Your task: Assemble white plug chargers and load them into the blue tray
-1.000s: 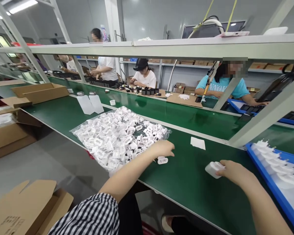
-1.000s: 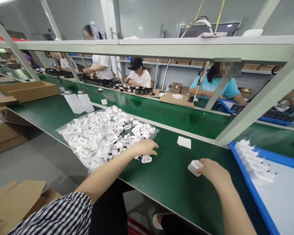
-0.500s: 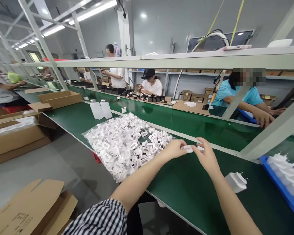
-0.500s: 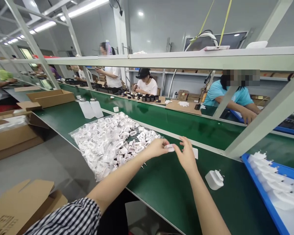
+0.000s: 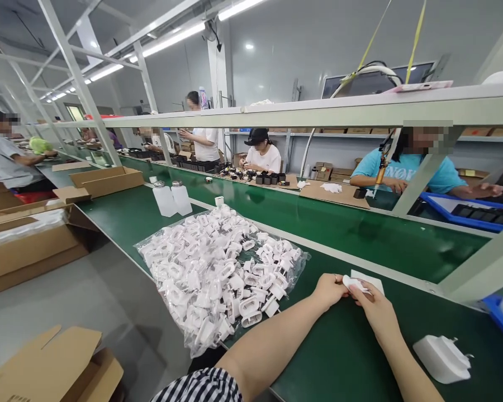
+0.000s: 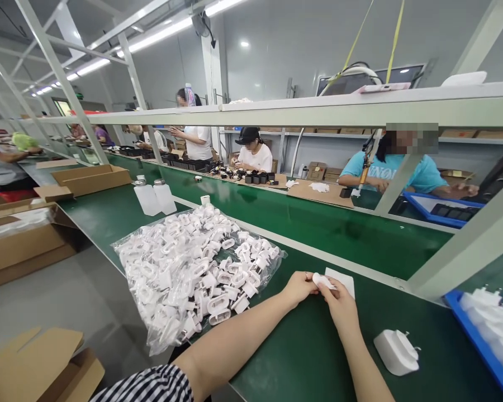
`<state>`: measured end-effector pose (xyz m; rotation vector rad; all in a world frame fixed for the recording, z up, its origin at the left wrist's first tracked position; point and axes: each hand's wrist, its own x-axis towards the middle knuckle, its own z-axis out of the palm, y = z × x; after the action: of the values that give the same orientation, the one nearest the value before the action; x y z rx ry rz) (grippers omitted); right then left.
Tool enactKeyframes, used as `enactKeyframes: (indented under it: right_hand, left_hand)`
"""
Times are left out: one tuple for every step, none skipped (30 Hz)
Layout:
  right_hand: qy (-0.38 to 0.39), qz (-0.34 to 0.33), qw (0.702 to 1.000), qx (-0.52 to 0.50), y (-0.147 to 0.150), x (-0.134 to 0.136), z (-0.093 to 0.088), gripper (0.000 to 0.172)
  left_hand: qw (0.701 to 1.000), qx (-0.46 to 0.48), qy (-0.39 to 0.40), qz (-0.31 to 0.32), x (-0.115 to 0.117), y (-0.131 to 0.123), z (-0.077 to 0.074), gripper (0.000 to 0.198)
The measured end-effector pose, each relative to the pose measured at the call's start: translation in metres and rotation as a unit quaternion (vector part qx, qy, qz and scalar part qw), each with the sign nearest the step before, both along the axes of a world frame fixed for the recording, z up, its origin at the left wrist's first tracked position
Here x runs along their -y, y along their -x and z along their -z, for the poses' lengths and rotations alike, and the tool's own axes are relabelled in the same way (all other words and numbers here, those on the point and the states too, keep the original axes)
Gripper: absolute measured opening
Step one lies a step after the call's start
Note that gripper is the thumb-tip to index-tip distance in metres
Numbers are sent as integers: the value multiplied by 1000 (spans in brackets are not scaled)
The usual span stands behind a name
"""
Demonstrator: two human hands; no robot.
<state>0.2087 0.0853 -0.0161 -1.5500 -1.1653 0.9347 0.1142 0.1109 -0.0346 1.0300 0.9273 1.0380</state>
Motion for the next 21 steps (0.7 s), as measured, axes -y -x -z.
enactKeyframes:
  right_hand:
    - [5,0,1000,16,2,2,-2,31]
    - [11,-2,1000,29,3,4,-4,31]
    - [17,-4,999,38,4,6,-6,32]
    - [21,-7,999,46,5,7,-7,32]
    - [24,-8,998,54,5,8,-7,33]
    - [27,-8,998,63,5,9,-7,34]
    - [29,-7,997,70,4,9,-7,35]
    - [32,-4,997,73,3,8,-6,35]
    - [35,0,997,72,2,7,-5,36]
    - [37,2,997,64,1,6,-4,37]
    - [40,4,998,52,0,5,-3,37]
    - [39,6,999,35,0,4,-2,36]
    - [37,9,999,17,0,4,-2,34]
    - [36,13,999,-2,1,4,-3,32]
    - [35,17,999,-19,1,5,-3,31]
    - [35,19,999,-31,2,6,-3,30]
    - [35,17,999,-37,3,7,-3,30]
    - [33,15,999,-40,4,8,-2,29]
    - [30,12,999,-41,4,8,0,27]
    - [26,12,999,-41,4,7,2,26]
    - [22,14,999,-41,3,6,5,24]
  left_hand:
    - [1000,-6,0,0,0,0,0,16]
    - [1000,-10,0,2,0,0,0,16]
    - [1000,-14,1,2,0,0,0,17]
    - [1000,-16,3,-1,0,-1,0,18]
    - [1000,-19,6,-6,1,-1,0,18]
    - [1000,-20,6,-11,1,-1,0,19]
    - [1000,-20,5,-16,2,-2,0,19]
    - [1000,-19,4,-20,2,-2,0,19]
    - [1000,-17,2,-24,3,-2,0,19]
    - [1000,-15,-1,-26,4,-2,0,19]
    - [999,-14,-6,-29,5,-1,0,20]
    - [999,-17,-11,-32,6,-1,0,23]
    - [999,-24,-16,-36,7,0,0,26]
    - [998,-32,-20,-40,8,1,0,29]
    - [998,-40,-21,-44,9,2,-1,33]
    - [998,-47,-20,-48,10,2,-2,35]
    - [997,-51,-17,-50,11,3,-3,37]
    - [997,-53,-12,-49,12,4,-4,38]
    - [997,-58,-8,-44,13,5,-6,39]
    - [997,-67,-5,-38,14,5,-8,38]
    - [996,-79,-2,-33,16,6,-10,38]
